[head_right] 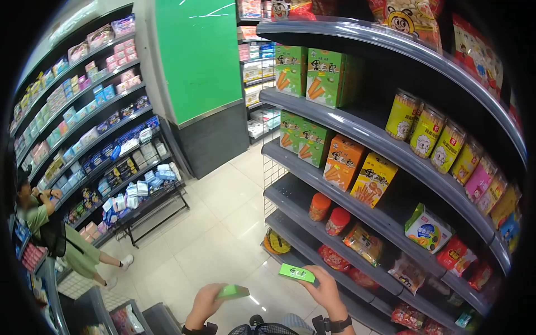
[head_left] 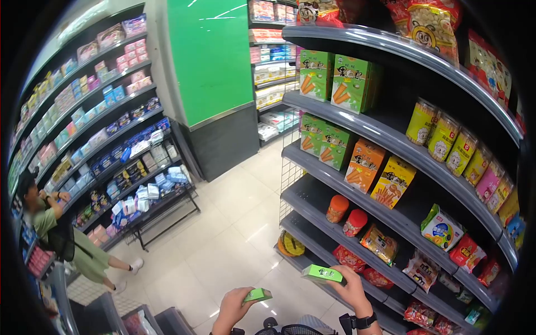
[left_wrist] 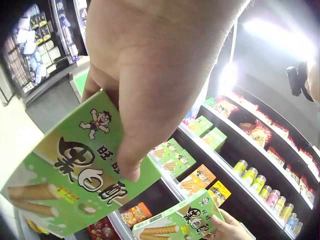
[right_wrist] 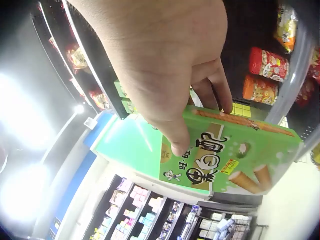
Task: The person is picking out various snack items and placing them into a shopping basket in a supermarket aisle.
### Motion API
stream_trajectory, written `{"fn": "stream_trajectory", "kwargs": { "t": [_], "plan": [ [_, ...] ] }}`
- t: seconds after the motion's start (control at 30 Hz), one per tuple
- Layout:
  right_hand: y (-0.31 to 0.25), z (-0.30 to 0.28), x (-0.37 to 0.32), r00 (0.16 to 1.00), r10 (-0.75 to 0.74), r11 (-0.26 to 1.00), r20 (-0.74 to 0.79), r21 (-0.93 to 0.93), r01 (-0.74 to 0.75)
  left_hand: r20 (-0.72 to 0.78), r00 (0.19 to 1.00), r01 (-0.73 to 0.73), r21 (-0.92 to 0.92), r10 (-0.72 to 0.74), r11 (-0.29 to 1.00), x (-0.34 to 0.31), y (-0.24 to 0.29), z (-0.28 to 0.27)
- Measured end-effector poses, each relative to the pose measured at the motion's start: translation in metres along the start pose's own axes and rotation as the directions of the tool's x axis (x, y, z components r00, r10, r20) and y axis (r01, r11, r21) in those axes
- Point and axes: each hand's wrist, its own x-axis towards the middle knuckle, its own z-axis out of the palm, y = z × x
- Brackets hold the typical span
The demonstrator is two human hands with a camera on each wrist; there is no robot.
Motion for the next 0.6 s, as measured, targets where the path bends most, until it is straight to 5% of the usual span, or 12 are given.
{"fn": "stream_trajectory", "kwargs": {
  "t": [0.4, 0.6],
  "plan": [
    [0.024, -0.020, 0.106, 0.979, -0.022, 0.996, -0.202, -0.086, 0.005, -0.014, 0.978, -0.208, -0.073, 0.208, 0.975, 0.190, -0.008, 0.007],
    [0.033, -0.044, 0.168, 0.891, -0.251, 0.968, -0.379, -0.100, 0.231, -0.186, 0.873, -0.436, 0.115, 0.450, 0.893, 0.289, 0.021, -0.006]
  ]
}}
